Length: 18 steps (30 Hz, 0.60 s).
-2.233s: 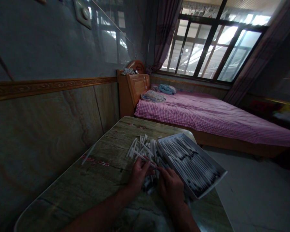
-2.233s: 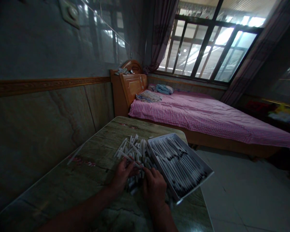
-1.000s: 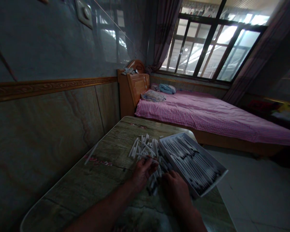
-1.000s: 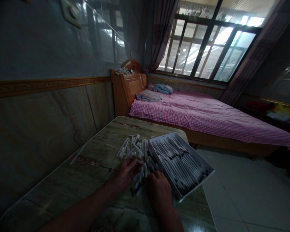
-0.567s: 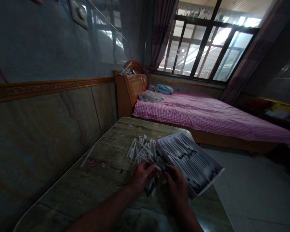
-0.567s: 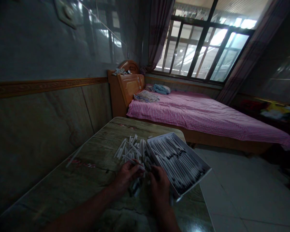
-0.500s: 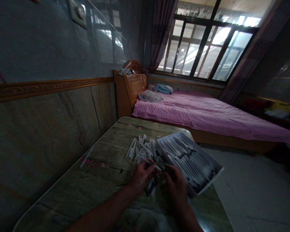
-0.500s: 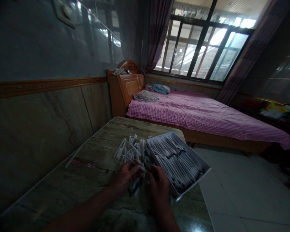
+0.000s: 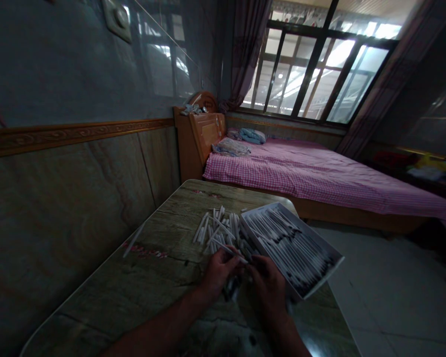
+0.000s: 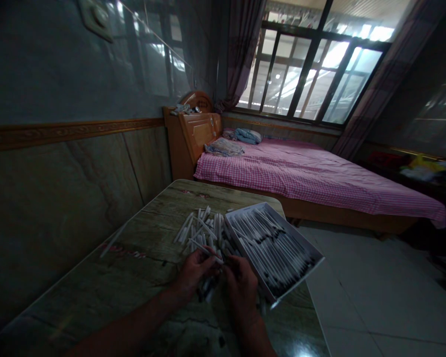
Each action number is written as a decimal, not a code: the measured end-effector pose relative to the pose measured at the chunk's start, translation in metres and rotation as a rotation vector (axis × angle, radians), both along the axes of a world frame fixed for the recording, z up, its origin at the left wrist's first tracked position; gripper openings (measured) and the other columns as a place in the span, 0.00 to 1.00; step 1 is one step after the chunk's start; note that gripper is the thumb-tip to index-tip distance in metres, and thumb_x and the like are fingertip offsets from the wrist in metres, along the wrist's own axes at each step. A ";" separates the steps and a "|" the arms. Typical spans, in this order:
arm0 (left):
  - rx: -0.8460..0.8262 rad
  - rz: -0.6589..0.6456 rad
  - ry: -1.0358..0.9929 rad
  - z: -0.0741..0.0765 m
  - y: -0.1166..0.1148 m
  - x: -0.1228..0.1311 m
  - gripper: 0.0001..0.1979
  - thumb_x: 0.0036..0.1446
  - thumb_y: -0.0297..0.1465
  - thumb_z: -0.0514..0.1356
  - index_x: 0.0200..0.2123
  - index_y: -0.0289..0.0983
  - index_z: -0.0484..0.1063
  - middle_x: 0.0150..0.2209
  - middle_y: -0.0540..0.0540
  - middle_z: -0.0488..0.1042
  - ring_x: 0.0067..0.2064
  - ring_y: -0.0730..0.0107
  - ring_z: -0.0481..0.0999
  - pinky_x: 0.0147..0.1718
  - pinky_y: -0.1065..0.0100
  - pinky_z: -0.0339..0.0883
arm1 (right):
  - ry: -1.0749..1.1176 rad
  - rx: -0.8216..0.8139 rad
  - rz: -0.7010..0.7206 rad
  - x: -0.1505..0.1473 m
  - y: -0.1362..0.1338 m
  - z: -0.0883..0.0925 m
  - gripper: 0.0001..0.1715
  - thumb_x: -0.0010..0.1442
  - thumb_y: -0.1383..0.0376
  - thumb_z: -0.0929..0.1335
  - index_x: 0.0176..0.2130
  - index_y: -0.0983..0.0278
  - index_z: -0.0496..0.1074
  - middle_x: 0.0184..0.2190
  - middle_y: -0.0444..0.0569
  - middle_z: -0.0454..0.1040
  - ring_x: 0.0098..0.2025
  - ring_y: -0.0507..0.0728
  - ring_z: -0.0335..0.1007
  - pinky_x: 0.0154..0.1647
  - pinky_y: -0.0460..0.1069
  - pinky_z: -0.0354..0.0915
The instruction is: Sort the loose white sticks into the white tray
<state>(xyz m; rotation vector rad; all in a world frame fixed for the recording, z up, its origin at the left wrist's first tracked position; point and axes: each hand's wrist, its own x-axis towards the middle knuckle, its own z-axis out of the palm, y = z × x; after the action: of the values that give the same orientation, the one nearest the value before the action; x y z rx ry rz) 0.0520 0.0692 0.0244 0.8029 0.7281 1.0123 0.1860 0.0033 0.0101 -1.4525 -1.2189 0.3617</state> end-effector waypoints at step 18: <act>-0.025 0.071 0.011 0.002 -0.003 -0.002 0.21 0.35 0.40 0.73 0.30 0.35 0.71 0.25 0.49 0.77 0.25 0.69 0.77 0.23 0.71 0.68 | -0.183 -0.013 0.084 -0.008 -0.002 0.015 0.12 0.65 0.59 0.63 0.45 0.61 0.69 0.36 0.47 0.76 0.37 0.55 0.73 0.37 0.48 0.68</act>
<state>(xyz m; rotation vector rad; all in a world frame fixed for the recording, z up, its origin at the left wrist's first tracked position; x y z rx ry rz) 0.0501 0.0663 0.0263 0.7656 0.7817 1.0615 0.1784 0.0012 0.0254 -1.4736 -1.4295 0.2988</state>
